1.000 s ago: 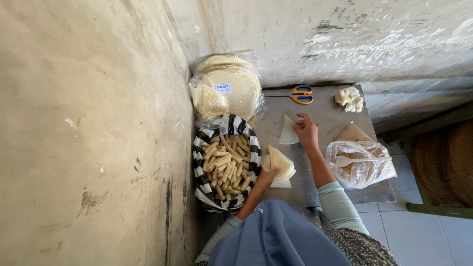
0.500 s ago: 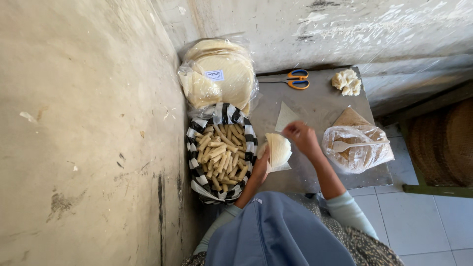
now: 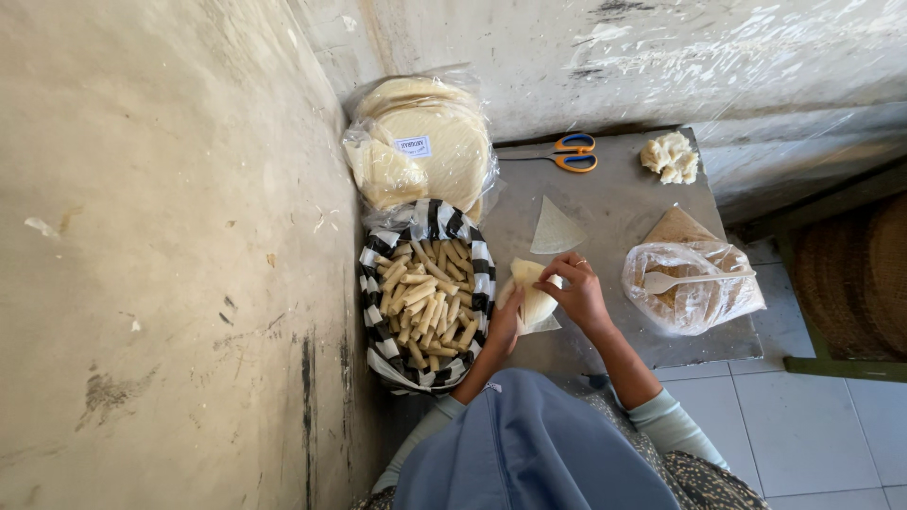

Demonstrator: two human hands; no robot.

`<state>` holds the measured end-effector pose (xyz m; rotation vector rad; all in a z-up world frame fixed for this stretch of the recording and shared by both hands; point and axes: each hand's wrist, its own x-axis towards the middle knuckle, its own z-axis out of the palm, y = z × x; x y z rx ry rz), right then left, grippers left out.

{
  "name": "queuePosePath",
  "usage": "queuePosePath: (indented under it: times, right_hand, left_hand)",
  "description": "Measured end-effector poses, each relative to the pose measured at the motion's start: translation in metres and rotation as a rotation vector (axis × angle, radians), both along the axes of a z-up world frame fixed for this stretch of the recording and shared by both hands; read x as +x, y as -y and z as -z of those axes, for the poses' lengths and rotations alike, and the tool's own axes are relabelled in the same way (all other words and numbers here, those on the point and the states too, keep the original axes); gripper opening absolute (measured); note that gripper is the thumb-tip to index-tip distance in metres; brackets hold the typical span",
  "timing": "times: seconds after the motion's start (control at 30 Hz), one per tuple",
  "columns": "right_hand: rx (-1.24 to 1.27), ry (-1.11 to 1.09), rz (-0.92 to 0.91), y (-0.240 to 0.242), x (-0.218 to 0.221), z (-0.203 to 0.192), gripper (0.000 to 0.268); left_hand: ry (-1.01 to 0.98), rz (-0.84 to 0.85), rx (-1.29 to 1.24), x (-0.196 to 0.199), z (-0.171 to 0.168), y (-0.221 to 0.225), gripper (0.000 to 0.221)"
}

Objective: The person folds thin wrappers around small food rolls by hand on a table and places the finished items into a striped basket.

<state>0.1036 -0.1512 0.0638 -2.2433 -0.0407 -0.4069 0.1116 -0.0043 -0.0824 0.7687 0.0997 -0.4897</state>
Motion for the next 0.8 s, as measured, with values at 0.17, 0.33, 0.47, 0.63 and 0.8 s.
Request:
queuePosePath:
  times: [0.17,0.33,0.47,0.63,0.8]
  right_hand:
    - [0.192,-0.132,0.063,0.018,0.015,0.023,0.019]
    - [0.318,-0.241,0.059,0.038,0.064,0.039,0.019]
    - [0.238,-0.165,0.127,0.042,0.090,0.046,0.044]
    - [0.152,-0.215,0.156,0.049,0.099,0.049,0.064]
    - [0.189,-0.255,0.156,0.055,0.100,0.054,0.066]
  left_hand:
    - [0.002,-0.014,0.059,-0.002,0.006,0.004,0.039]
    - [0.001,0.023,0.131,-0.001,0.001,0.000,0.040]
    - [-0.075,0.077,0.184,-0.003,0.002,-0.003,0.041]
    - [-0.058,0.083,0.160,0.000,0.013,0.000,0.041]
    - [-0.078,0.068,0.206,0.000,0.016,0.001,0.039]
